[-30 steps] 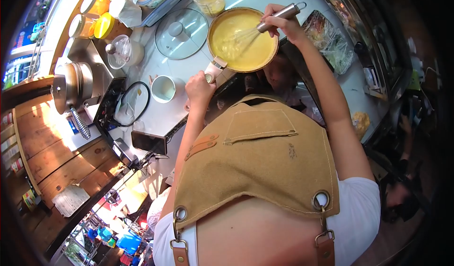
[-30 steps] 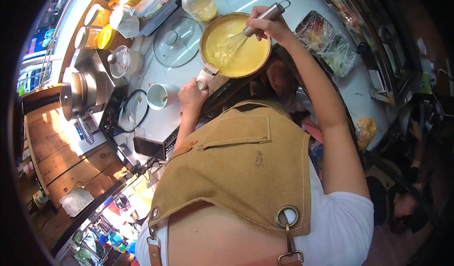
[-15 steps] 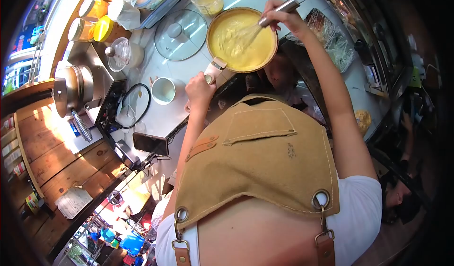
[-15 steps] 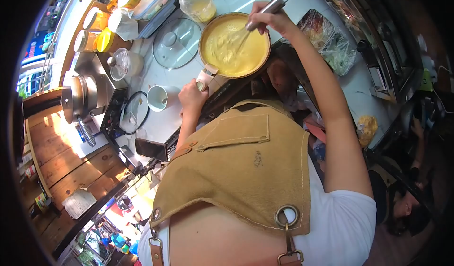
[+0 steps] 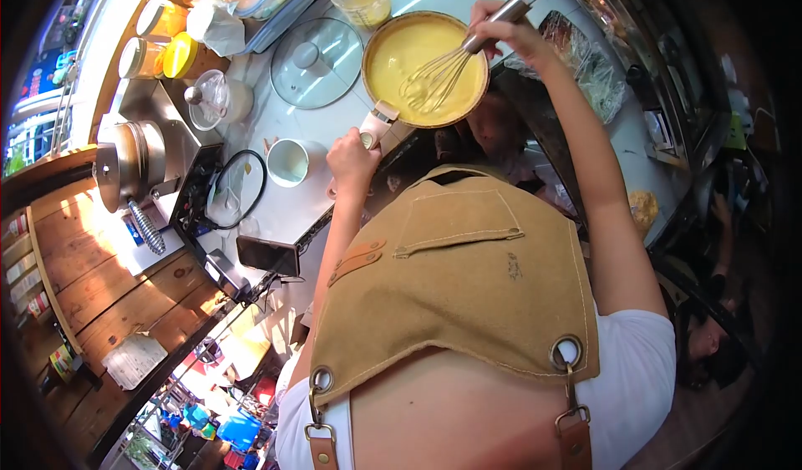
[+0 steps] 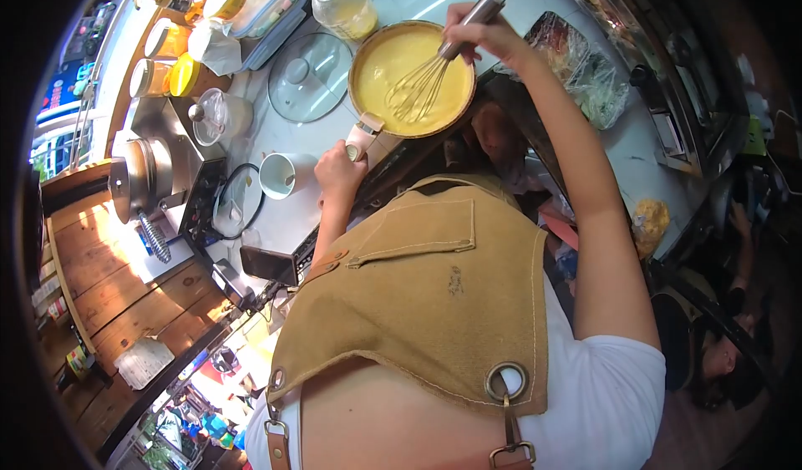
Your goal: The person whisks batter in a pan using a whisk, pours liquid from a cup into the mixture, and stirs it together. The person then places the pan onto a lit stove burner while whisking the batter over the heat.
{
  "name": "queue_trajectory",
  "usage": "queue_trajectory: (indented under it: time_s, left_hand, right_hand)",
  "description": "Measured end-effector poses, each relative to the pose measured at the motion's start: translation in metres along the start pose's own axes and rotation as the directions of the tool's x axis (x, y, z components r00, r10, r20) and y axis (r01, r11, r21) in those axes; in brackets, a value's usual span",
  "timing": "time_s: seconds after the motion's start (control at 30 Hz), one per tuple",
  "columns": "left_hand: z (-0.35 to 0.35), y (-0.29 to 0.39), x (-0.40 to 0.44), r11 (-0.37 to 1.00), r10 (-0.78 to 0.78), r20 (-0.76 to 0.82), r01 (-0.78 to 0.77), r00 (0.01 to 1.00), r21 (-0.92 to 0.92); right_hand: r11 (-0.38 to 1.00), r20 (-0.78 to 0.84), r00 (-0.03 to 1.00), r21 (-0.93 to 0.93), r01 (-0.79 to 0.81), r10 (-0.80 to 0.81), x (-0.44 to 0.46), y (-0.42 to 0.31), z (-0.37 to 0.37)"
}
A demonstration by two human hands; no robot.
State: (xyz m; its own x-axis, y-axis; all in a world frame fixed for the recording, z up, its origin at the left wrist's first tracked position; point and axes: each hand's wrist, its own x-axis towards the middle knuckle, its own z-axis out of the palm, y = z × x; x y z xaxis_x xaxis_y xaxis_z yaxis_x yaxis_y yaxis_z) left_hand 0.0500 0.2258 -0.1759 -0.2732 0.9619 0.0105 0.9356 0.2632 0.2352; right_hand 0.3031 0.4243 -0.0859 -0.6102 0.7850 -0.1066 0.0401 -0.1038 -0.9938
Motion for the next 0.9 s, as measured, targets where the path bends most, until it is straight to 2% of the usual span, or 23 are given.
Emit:
queue_trajectory:
  time_s: [0.07, 0.13, 0.27, 0.33, 0.4, 0.47, 0.53, 0.57, 0.6, 0.67, 0.7, 0.73, 0.8, 0.87, 0.9]
  left_hand:
    - [-0.002, 0.000, 0.000, 1.000, 0.008, -0.010, -0.008, 1.000, 0.010]
    - [-0.002, 0.001, -0.001, 1.000, -0.005, -0.012, 0.005, 1.000, 0.003]
    - [-0.001, 0.000, 0.001, 1.000, 0.010, 0.004, -0.010, 1.000, -0.012]
    - [-0.003, 0.000, 0.000, 0.999, 0.017, -0.015, -0.018, 1.000, -0.032]
    - [-0.002, 0.000, 0.000, 1.000, -0.011, 0.010, 0.011, 1.000, -0.016]
    - [-0.001, -0.001, 0.000, 0.999, -0.035, 0.033, 0.035, 0.999, -0.004]
    - [0.000, 0.000, 0.000, 1.000, 0.003, -0.031, -0.004, 1.000, -0.023]
    - [0.000, 0.001, 0.001, 1.000, 0.005, -0.034, -0.006, 0.999, -0.027]
    - [-0.001, 0.000, 0.001, 0.999, 0.011, -0.028, -0.012, 1.000, -0.030]
    - [-0.003, 0.000, -0.001, 0.999, 0.008, -0.022, -0.009, 1.000, -0.032]
    - [-0.003, 0.000, 0.000, 0.999, 0.003, -0.023, -0.004, 1.000, -0.032]
    - [-0.003, 0.001, 0.000, 0.999, 0.000, -0.024, -0.001, 1.000, -0.033]
    - [0.000, -0.001, 0.000, 0.999, -0.011, 0.008, 0.012, 1.000, -0.032]
    - [-0.001, -0.001, 0.002, 0.999, -0.023, 0.035, 0.025, 0.999, -0.030]
    - [-0.003, 0.000, 0.002, 0.999, -0.023, 0.038, 0.024, 0.999, -0.024]
  right_hand:
    - [1.000, -0.008, 1.000, 0.030, 0.001, -0.001, -0.004, 0.002, 0.002]
    - [1.000, 0.047, 0.999, -0.024, -0.018, 0.019, -0.007, -0.004, -0.013]
    - [0.999, -0.043, 0.999, 0.027, 0.023, -0.022, -0.011, 0.007, 0.000]
    - [0.999, -0.033, 0.999, 0.027, -0.017, 0.018, -0.015, 0.004, -0.003]
    - [0.995, -0.058, 0.998, -0.097, -0.038, 0.032, -0.018, -0.009, -0.024]
    - [0.988, -0.114, 0.993, -0.149, -0.045, 0.028, -0.019, -0.018, -0.034]
    - [0.992, -0.254, 0.961, -0.086, 0.087, -0.106, -0.010, -0.011, -0.030]
    - [0.994, -0.180, 0.979, -0.071, 0.081, -0.092, -0.008, -0.007, -0.021]
    - [0.994, -0.178, 0.979, -0.075, 0.082, -0.094, -0.008, -0.009, -0.024]
    - [0.988, -0.026, 0.999, -0.149, -0.046, 0.043, -0.005, -0.018, -0.030]
    - [0.983, -0.109, 0.994, -0.183, -0.021, 0.001, -0.004, -0.028, -0.034]
    - [0.983, -0.107, 0.994, -0.183, -0.022, 0.002, 0.002, -0.025, -0.037]
    - [0.962, -0.134, 0.979, -0.248, 0.115, -0.152, 0.016, -0.023, -0.039]
    - [0.986, -0.014, 0.995, -0.139, 0.092, -0.095, 0.015, -0.019, -0.020]
    - [0.986, 0.027, 0.999, -0.166, 0.025, -0.020, 0.011, -0.024, -0.017]
